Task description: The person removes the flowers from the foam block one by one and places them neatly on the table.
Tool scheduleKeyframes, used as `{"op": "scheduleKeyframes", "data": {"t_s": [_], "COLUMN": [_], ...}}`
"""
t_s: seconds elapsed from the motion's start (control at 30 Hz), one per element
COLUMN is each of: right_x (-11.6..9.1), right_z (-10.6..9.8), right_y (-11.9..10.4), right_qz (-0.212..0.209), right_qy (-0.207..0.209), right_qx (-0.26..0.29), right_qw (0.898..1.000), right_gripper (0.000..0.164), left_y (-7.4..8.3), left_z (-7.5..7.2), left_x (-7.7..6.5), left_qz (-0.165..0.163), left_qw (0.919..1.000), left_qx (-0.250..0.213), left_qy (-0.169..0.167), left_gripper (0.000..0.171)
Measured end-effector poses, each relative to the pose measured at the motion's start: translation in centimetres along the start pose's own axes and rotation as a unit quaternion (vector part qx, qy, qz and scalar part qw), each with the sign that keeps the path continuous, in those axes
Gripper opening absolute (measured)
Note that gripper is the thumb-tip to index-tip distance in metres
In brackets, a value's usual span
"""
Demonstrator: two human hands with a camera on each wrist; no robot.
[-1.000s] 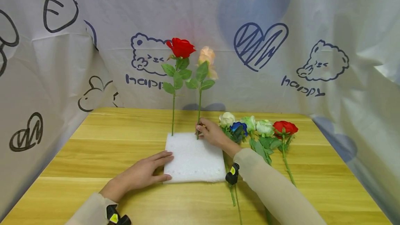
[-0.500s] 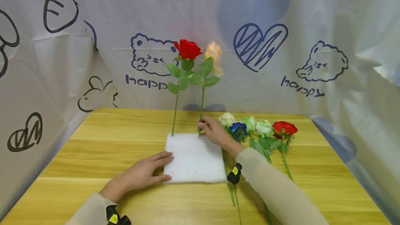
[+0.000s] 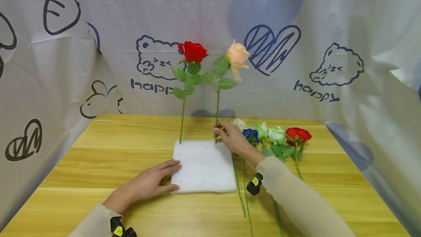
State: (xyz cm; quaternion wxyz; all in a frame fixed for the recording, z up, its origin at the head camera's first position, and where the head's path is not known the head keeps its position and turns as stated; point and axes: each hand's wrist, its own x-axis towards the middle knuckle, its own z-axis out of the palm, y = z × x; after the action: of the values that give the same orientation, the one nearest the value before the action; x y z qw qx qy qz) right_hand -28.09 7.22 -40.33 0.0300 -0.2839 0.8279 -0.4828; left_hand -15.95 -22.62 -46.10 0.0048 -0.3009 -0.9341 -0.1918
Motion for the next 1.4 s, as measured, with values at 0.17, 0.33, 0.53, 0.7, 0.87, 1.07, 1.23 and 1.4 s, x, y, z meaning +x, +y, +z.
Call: {"op": "scheduleKeyframes", "data": {"t_s": [0.17,0.33,0.53,0.7,0.87,1.07,1.23,1.4], "right_x": [-0.7,-1.4,-2.3,-3.1,-4.0,-5.1,-5.9,-7.0], "right_z": [-0.7,-1.3,-2.0,-2.6,-3.2,-4.0,-4.6,-5.4], "right_y": [-0.2,-0.1,-0.1,0.0,0.1,0.2,0.7,0.9], "right_qz": [-0.010,-0.019,-0.018,-0.022,-0.032,-0.026,-0.010,-0.017], "right_qy": [0.009,0.020,0.025,0.029,0.034,0.034,0.039,0.046], "right_qx": [-0.020,-0.037,-0.053,-0.056,-0.053,-0.043,-0.057,-0.080], "right_qw": [1.000,0.999,0.998,0.998,0.997,0.998,0.998,0.996], "right_gripper": [0.015,0.016,0.015,0.014,0.013,0.013,0.015,0.013], "left_y": [0.0,0.0,-0.1,-0.1,-0.1,-0.1,0.0,0.0], "left_z": [0.0,0.0,-0.1,-0.1,0.1,0.1,0.0,-0.1], "left_x": [0.0,0.0,0.0,0.0,0.0,0.0,0.0,0.0], "left_qz": [0.002,0.008,0.001,0.001,0.002,0.007,-0.002,-0.010], "left_qw": [1.0000,0.9999,1.0000,1.0000,1.0000,0.9999,1.0000,0.9999], "left_qx": [-0.001,0.004,-0.002,-0.004,-0.001,0.000,-0.004,-0.008], "left_qy": [0.004,0.007,0.001,-0.003,0.002,0.011,0.000,-0.008], "left_gripper": [0.076,0.075,0.076,0.077,0.076,0.074,0.076,0.077]}}
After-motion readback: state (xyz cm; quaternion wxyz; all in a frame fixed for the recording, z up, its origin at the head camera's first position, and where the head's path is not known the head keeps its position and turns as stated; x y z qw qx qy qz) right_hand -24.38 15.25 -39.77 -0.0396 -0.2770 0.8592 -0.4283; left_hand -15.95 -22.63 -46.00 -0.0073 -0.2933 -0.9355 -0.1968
